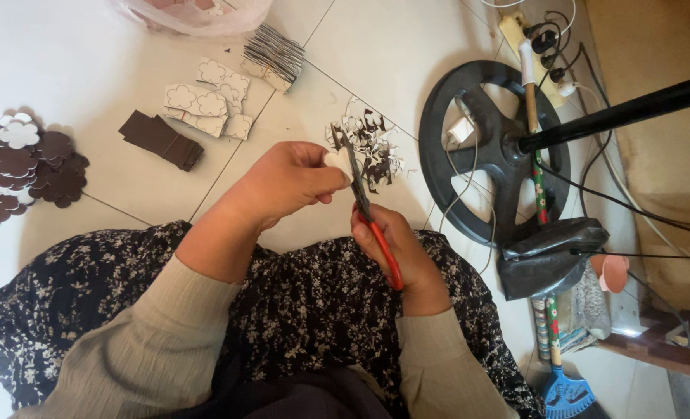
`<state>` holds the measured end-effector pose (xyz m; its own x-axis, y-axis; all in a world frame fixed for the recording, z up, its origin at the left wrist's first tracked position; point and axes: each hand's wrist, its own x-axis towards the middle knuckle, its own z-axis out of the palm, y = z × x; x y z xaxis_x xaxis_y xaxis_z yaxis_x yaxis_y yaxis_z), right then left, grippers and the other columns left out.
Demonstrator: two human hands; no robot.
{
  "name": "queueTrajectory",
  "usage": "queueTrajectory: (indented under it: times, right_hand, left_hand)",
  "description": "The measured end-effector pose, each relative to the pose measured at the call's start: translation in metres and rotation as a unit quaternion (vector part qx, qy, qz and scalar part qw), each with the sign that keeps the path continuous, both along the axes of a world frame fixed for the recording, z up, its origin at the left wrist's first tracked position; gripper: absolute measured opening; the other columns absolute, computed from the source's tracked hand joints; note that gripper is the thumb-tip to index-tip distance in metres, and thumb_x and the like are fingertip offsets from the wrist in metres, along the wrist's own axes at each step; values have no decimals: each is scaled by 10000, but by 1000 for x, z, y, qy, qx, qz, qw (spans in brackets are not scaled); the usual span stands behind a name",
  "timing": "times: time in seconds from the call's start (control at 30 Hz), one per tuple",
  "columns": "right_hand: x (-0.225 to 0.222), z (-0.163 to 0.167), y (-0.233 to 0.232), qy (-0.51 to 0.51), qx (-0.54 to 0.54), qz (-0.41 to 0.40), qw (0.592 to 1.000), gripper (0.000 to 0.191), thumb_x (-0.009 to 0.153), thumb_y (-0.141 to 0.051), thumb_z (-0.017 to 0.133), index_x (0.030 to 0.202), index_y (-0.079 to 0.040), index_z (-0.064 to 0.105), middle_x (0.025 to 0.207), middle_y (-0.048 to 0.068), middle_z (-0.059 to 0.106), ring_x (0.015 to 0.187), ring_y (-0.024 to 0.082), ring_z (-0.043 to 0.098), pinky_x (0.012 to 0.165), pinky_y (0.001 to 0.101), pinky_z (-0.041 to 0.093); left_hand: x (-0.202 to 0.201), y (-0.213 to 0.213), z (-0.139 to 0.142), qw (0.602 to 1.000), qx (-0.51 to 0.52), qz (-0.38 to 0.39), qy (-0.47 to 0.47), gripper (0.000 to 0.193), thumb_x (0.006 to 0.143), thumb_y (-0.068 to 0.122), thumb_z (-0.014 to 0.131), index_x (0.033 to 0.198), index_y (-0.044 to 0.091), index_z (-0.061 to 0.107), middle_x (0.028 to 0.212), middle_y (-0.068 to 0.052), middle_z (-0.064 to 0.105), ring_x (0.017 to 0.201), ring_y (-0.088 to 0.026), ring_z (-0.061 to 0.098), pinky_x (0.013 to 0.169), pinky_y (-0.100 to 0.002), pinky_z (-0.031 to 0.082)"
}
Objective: The person sits on the floor and uses red-handled scissors to cut cloud-shaped pieces from white paper. They handle the paper with one hand and the scissors with the other, trimming the edges to match the outline.
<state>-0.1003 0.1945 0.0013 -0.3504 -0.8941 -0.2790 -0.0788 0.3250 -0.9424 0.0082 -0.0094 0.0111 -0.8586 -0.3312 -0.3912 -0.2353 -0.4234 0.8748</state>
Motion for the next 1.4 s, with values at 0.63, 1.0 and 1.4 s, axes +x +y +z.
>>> queueTrajectory:
  times: [0.63,1.0,1.4]
  right_hand:
    - [11,22,-2,-79,-79,-17,994,637,932,-688,624,1016,-61,549,851,-11,464,762,114,456,683,255,383]
    - [8,1,-5,-56,-107,-62,991,660,952,-578,629,1272,-5,562,960,-10,512,825,106,490,718,264,443]
    - [9,-1,-2,16,-82,-47,995,693,991,-649,596,1145,26,586,937,25,532,848,126,533,757,280,461]
  left_hand:
    - [-5,18,-5,989,31,64,130,194,906,120,752,1018,-2,651,838,-30,693,737,-103,641,686,-251,527]
    - [-10,33,-3,979,27,68,190,102,927,85,703,968,7,650,822,-27,688,743,-97,691,708,-260,582]
    - [-6,33,4,980,-25,70,187,81,924,48,711,959,-17,679,865,-52,725,761,-84,664,705,-235,543]
